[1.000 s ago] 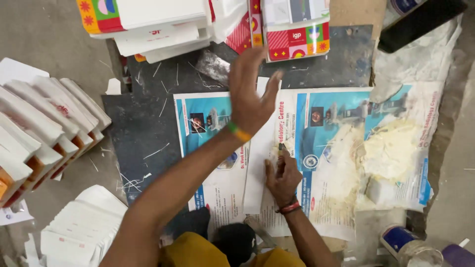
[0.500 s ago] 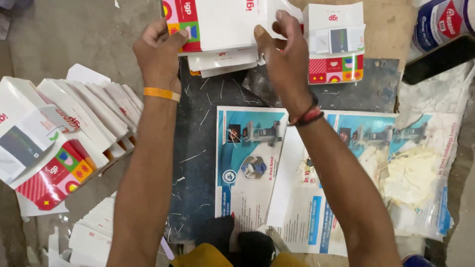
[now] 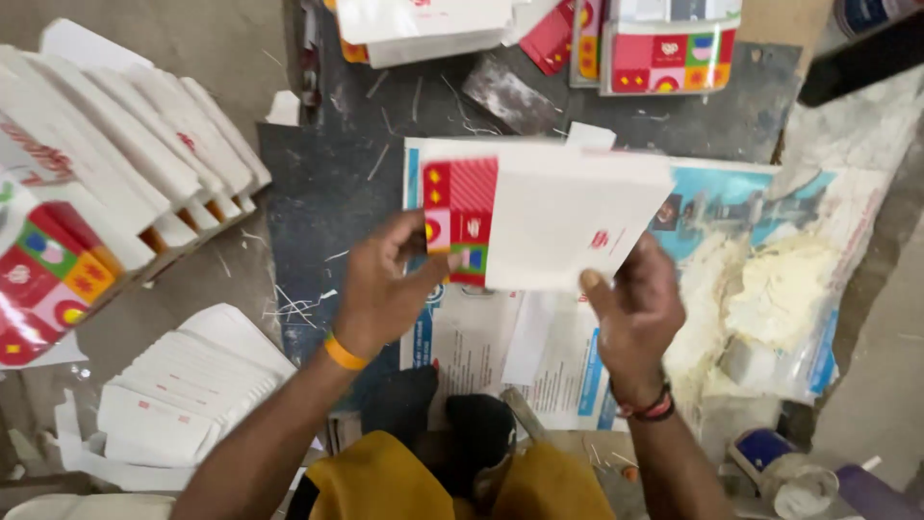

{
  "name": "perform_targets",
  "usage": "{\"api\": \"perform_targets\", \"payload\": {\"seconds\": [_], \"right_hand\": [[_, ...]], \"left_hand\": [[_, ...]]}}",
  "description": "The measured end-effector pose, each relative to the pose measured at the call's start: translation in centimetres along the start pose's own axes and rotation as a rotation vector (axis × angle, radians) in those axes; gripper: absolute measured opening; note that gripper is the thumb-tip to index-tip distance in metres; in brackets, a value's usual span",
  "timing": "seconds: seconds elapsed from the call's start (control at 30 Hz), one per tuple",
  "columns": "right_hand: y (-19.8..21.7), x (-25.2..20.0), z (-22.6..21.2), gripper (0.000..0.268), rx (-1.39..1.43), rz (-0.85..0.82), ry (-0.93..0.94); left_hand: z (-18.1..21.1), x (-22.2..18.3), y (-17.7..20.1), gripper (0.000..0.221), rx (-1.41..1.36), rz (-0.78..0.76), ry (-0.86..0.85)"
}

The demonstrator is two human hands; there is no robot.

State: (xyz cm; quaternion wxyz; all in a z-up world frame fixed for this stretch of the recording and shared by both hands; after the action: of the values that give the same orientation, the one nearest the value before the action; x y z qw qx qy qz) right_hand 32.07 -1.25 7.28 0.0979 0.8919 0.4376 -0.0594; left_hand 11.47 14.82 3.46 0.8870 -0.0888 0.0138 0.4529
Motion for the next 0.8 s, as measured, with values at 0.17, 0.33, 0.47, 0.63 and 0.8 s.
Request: {"api": "perform_targets", "payload": {"seconds": [0.17,0.33,0.47,0.63,0.8], "right_hand": [[4.8,-8.3,11.2,0.059,0.036,0.086,-0.314],[7.1,-9.7,18.0,0.058,0.04,0.113,-0.372],[6.6,-8.5,18.3,0.058,0.07,0.089,-0.362],[6.4,-8.5,16.9,0.06,-0.079,0.105,-0.347],[5.9,-3.8,8.8,0.058,-0.757,0.205,-0.046]], "left_hand": [[-12.9,-8.0,-5.0,0.047,0.057,-0.127,0.312],[-18.5,-8.6,-6.1,0.058,0.124,-0.163,0.282],[-12.2,-6.9,-6.4,0.072,0.684,-0.167,0.139],[-7.2,-5.9,-14.6,0.087,1.133,-0.626,-0.5],[-9.1,-5.1,-16.4,0.092,1.175,-0.839,-0.402]]}}
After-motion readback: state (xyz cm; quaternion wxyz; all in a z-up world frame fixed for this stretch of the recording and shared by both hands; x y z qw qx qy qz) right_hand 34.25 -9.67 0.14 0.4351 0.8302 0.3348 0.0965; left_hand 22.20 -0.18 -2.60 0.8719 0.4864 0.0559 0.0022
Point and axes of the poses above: each hand's wrist, its own x-axis towards the middle knuckle, its own y-axis out of the back of the hand, z = x × y, the point moved 10 cm from there along x, towards the middle knuckle, and after that the axes turned 10 degrees about -y, right-handed, at the moved point
